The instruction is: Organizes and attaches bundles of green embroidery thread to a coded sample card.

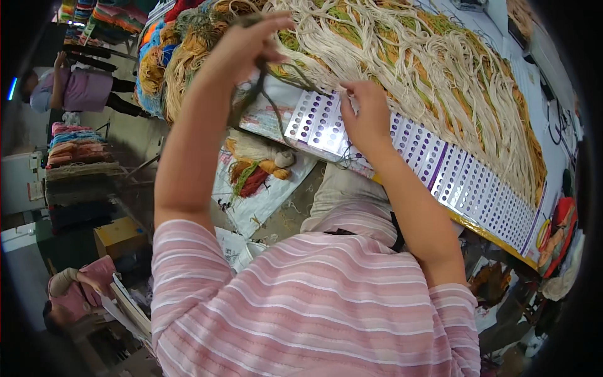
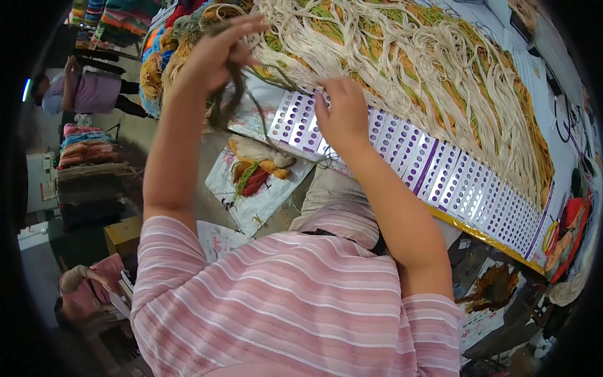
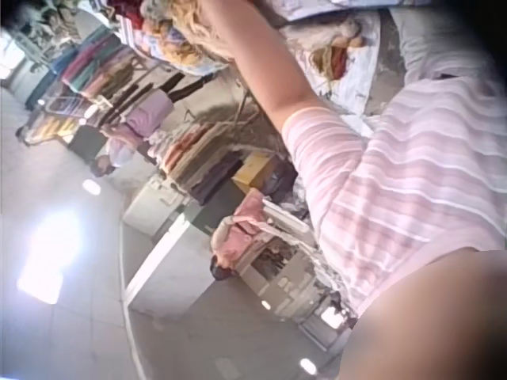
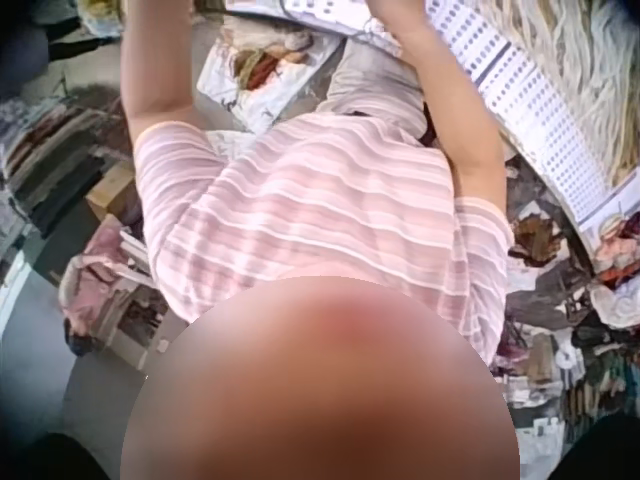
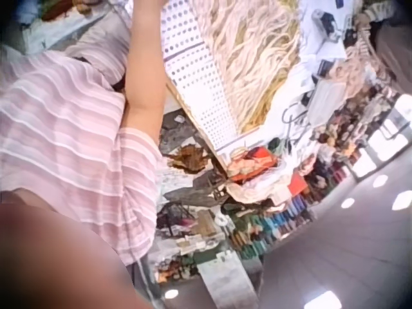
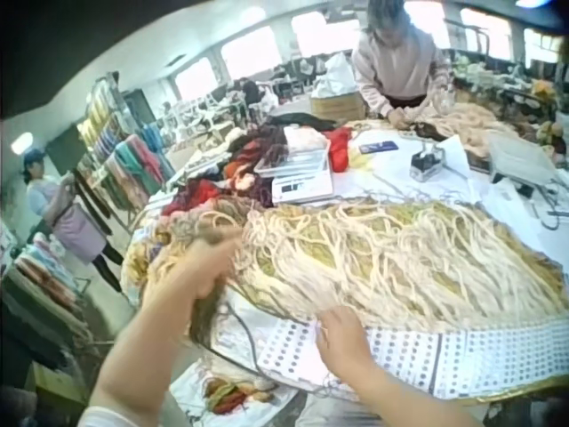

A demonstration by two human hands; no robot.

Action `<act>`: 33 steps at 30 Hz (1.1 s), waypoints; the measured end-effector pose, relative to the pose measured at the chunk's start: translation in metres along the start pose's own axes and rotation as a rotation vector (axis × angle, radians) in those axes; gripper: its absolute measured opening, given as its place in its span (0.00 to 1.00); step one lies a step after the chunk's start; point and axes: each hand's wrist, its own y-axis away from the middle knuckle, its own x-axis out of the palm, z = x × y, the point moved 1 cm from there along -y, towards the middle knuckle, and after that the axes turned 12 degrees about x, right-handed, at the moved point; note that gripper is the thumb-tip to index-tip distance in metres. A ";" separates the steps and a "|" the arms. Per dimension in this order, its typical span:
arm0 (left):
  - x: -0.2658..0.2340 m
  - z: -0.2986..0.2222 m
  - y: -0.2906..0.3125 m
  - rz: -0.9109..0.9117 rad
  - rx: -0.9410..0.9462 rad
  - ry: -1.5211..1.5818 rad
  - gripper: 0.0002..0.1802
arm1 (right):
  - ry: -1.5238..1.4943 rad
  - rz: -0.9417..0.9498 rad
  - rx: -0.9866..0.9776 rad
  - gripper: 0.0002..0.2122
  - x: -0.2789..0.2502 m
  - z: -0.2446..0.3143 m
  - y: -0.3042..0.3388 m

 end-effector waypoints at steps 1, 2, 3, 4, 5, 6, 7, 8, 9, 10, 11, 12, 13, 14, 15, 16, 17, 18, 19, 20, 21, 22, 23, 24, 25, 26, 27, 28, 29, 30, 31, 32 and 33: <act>0.013 -0.006 0.013 0.085 0.029 0.304 0.25 | -0.105 -0.047 0.008 0.08 -0.010 0.024 -0.002; 0.035 -0.014 0.031 0.175 0.058 0.612 0.30 | -0.262 0.014 0.068 0.08 -0.019 0.043 -0.003; 0.051 -0.020 0.041 0.260 0.044 0.696 0.32 | -0.412 0.065 0.136 0.08 -0.030 0.058 -0.004; 0.061 -0.021 0.049 0.369 0.058 0.811 0.34 | -0.538 0.149 0.114 0.07 -0.037 0.071 -0.006; 0.069 -0.027 0.056 0.373 0.056 0.844 0.35 | -0.537 0.153 0.118 0.07 -0.043 0.075 -0.007; 0.074 -0.034 0.062 0.376 0.055 0.877 0.35 | -0.658 0.289 0.262 0.07 -0.045 0.076 -0.007; 0.075 -0.038 0.065 0.381 0.053 0.890 0.36 | -0.776 0.425 0.404 0.06 -0.046 0.076 -0.007; 0.076 -0.040 0.067 0.377 0.052 0.892 0.36 | -0.864 0.411 0.411 0.05 -0.047 0.074 -0.006; 0.078 -0.041 0.069 0.350 0.031 0.940 0.33 | -0.863 0.415 0.411 0.05 -0.050 0.074 -0.005; 0.078 -0.041 0.072 0.319 0.010 0.987 0.31 | -0.942 0.457 0.423 0.05 -0.055 0.076 -0.003; 0.076 -0.041 0.074 0.312 0.009 0.988 0.31 | -1.022 0.499 0.435 0.04 -0.058 0.077 -0.001; 0.074 -0.039 0.077 0.326 -0.041 1.003 0.31 | -1.064 0.514 0.433 0.04 -0.058 0.078 0.001; 0.073 -0.038 0.078 0.344 -0.091 1.020 0.31 | -1.063 0.517 0.434 0.04 -0.059 0.077 0.003; 0.074 -0.038 0.079 0.342 -0.091 1.021 0.31 | -1.091 0.533 0.428 0.04 -0.060 0.076 0.004; 0.074 -0.039 0.080 0.355 -0.099 1.047 0.31 | -1.119 0.548 0.423 0.04 -0.061 0.075 0.005; 0.075 -0.039 0.082 0.366 -0.108 1.073 0.30 | -1.117 0.553 0.423 0.04 -0.063 0.074 0.006; 0.075 -0.037 0.083 0.362 -0.107 1.075 0.30 | -1.121 0.572 0.426 0.04 -0.065 0.074 0.007; 0.075 -0.034 0.082 0.379 -0.093 1.098 0.30 | -1.124 0.590 0.429 0.04 -0.066 0.074 0.007; 0.075 -0.032 0.083 0.393 -0.080 1.121 0.30 | -1.123 0.596 0.429 0.04 -0.067 0.075 0.008; 0.076 -0.033 0.084 0.388 -0.079 1.122 0.30 | -1.124 0.584 0.424 0.04 -0.069 0.076 0.009; 0.077 -0.035 0.085 0.389 -0.085 1.125 0.30 | -1.126 0.571 0.419 0.04 -0.070 0.077 0.010; 0.078 -0.036 0.086 0.392 -0.089 1.127 0.29 | -1.124 0.574 0.418 0.04 -0.070 0.077 0.011; 0.078 -0.034 0.086 0.390 -0.087 1.128 0.29 | -1.138 0.561 0.402 0.04 -0.070 0.076 0.012; 0.077 -0.030 0.086 0.347 -0.077 1.017 0.31 | -1.151 0.548 0.387 0.04 -0.070 0.075 0.012; 0.076 -0.025 0.086 0.302 -0.067 0.906 0.33 | -1.150 0.551 0.385 0.04 -0.071 0.078 0.012; 0.077 -0.022 0.087 0.300 -0.064 0.906 0.33 | -1.178 0.525 0.401 0.05 -0.074 0.081 0.012; 0.079 -0.018 0.087 0.301 -0.055 0.910 0.31 | -1.206 0.498 0.418 0.05 -0.076 0.083 0.013; 0.082 -0.018 0.087 0.306 -0.045 0.915 0.30 | -1.202 0.498 0.417 0.05 -0.078 0.079 0.013; 0.084 -0.020 0.090 0.307 -0.043 0.918 0.30 | -1.143 0.515 0.483 0.05 -0.081 0.073 0.014; 0.087 -0.024 0.095 0.260 -0.067 0.950 0.28 | -1.082 0.531 0.549 0.05 -0.083 0.069 0.014; 0.089 -0.026 0.097 0.212 -0.092 0.980 0.26 | -1.079 0.531 0.549 0.05 -0.084 0.070 0.015; 0.090 -0.021 0.098 0.213 -0.092 0.983 0.26 | -1.032 0.545 0.534 0.05 -0.085 0.072 0.015; 0.090 -0.012 0.099 0.229 -0.038 0.881 0.25 | -0.984 0.558 0.521 0.04 -0.086 0.074 0.016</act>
